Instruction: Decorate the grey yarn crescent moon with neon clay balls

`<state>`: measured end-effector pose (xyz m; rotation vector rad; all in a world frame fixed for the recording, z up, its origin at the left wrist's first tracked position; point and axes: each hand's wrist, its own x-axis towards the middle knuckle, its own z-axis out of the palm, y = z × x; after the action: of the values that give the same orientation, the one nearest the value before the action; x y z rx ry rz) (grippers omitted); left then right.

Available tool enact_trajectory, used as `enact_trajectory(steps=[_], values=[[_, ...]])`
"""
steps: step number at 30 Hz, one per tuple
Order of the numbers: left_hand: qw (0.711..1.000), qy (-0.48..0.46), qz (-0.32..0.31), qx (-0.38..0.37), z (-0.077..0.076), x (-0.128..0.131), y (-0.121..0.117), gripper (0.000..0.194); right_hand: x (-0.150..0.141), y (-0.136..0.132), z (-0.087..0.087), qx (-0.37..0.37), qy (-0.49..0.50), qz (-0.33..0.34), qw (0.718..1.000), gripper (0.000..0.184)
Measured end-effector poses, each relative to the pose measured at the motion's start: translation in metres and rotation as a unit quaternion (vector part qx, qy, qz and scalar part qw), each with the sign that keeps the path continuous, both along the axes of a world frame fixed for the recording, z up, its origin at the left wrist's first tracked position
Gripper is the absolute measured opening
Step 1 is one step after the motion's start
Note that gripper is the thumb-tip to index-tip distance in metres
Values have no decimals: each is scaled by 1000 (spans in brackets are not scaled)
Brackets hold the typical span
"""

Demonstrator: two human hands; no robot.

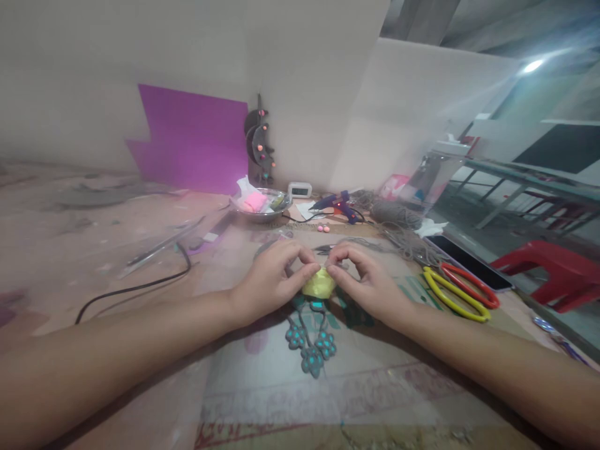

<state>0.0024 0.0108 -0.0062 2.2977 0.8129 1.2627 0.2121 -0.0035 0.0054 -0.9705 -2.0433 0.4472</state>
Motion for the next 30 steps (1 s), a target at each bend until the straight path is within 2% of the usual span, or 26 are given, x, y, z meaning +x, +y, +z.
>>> enact_trajectory(steps=[8, 12, 16, 23, 27, 30], values=[[999, 14, 3, 31, -1, 3, -1, 11, -2, -5, 6, 31, -10, 23, 999, 9], [1000, 8, 11, 26, 0, 1, -2, 9, 0, -2, 2, -1, 9, 2, 1000, 4], [1000, -6, 15, 11, 1, -1, -3, 12, 2, 3, -3, -36, 40, -21, 998, 9], [999, -4, 32, -33, 3, 1, -1, 14, 5, 3, -3, -17, 42, -22, 999, 8], [999, 13, 30, -22, 3, 1, -1, 14, 4, 0, -2, -13, 30, -8, 999, 8], [999, 12, 32, -14, 3, 1, -1, 15, 4, 1, -3, -41, 42, -20, 998, 8]])
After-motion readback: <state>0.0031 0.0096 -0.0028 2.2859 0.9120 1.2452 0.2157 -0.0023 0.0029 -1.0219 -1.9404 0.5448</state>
